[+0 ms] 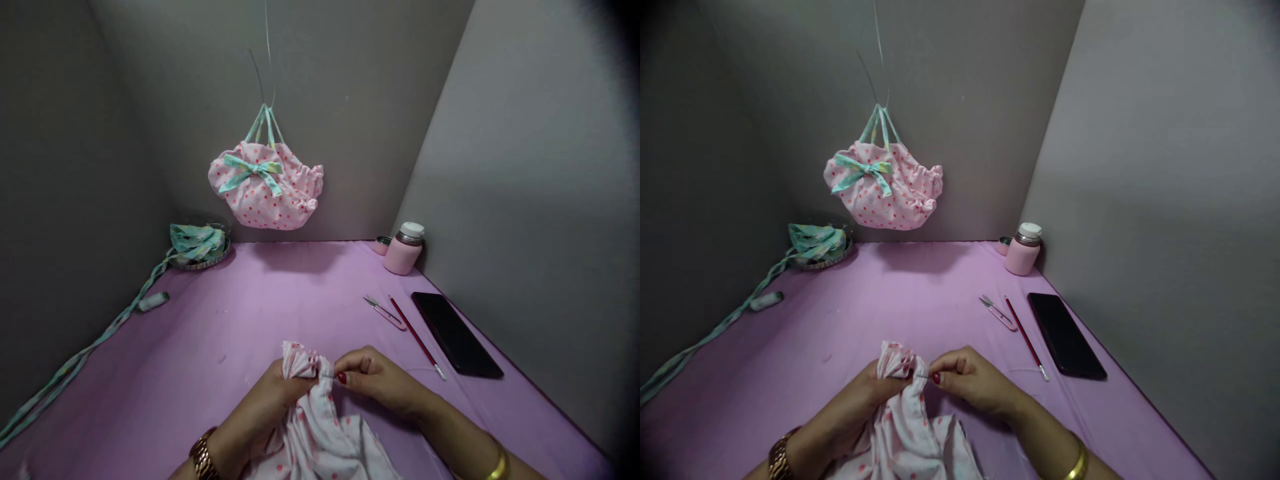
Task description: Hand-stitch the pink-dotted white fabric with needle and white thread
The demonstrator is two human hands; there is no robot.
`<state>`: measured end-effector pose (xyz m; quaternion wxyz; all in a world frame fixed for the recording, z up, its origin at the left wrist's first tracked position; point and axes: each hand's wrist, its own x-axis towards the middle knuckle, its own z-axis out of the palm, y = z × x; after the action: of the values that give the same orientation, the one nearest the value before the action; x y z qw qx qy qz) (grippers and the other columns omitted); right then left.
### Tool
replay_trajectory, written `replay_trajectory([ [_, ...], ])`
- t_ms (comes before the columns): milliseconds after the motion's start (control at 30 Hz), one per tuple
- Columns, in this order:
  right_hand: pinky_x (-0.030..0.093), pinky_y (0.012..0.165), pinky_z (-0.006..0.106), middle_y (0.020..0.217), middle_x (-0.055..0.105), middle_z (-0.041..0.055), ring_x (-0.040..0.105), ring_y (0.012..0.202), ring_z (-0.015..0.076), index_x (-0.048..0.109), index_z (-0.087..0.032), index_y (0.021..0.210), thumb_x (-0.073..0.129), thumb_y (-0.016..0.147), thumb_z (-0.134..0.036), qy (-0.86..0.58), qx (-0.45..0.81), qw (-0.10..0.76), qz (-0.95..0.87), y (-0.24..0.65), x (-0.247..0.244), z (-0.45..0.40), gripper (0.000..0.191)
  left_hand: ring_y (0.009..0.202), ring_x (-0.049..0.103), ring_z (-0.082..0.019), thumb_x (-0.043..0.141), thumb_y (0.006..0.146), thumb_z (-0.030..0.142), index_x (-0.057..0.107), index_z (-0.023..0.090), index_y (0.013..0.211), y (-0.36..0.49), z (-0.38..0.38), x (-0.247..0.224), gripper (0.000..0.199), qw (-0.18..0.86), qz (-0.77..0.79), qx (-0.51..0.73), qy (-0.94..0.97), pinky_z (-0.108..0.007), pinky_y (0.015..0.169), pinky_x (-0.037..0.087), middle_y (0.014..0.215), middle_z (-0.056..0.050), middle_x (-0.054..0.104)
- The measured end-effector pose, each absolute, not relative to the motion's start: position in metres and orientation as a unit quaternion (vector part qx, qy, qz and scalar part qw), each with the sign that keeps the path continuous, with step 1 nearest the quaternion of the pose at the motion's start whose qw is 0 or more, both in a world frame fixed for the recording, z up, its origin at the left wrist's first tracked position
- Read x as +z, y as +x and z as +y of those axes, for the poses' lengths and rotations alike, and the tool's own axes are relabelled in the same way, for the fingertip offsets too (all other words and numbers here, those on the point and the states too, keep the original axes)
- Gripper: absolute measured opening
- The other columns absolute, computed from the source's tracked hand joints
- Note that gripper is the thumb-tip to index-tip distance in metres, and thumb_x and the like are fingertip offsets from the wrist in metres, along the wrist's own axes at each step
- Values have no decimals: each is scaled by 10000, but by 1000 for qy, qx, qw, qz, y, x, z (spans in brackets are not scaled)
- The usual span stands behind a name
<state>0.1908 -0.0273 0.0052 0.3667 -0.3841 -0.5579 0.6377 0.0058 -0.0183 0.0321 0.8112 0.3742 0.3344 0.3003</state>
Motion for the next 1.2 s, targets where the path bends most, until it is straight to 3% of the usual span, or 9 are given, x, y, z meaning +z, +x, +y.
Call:
replay_trajectory([
  [300, 234, 476, 192, 562, 512, -20, 298, 478, 44, 718, -112, 805, 699, 703, -410, -374, 682, 359, -516, 191, 6, -27, 316, 631, 634, -218, 755, 575, 241, 693, 117, 795, 5, -18, 36, 260, 835, 322, 279, 349, -316, 622, 477, 652, -79, 676],
  [500, 299, 521, 182, 592, 550, -10, 384, 505, 47, 703, -108, 770, 733, 676, -373, -358, 702, 383, -482, 186, 4, -26, 282, 662, 635, -214, 773, 535, 195, 692, 109, 842, 4, -13, 31, 329, 837, 328, 257, 355, -303, 669, 475, 643, -65, 680],
  [700, 362, 618, 212, 665, 617, 19, 507, 611, 90, 696, -105, 789, 727, 682, -355, -375, 677, 399, -492, 186, 6, -26, 274, 631, 606, -170, 658, 663, 159, 671, 106, 875, -1, -12, 27, 219, 817, 339, 284, 369, -281, 663, 458, 681, -69, 674],
  [867, 360, 609, 214, 661, 614, 11, 504, 604, 90, 682, -100, 772, 715, 686, -363, -396, 659, 400, -499, 188, 7, -26, 278, 626, 578, -160, 569, 704, 120, 641, 129, 831, -4, -14, 24, 146, 792, 335, 306, 408, -287, 660, 445, 663, -35, 630],
  [1200, 375, 647, 230, 738, 639, 30, 525, 662, 119, 696, -122, 838, 627, 764, -321, -406, 606, 371, -574, 191, -1, -24, 223, 667, 570, -175, 615, 665, 174, 615, 153, 739, -4, -6, 15, 77, 740, 407, 289, 451, -268, 634, 429, 679, -15, 607],
])
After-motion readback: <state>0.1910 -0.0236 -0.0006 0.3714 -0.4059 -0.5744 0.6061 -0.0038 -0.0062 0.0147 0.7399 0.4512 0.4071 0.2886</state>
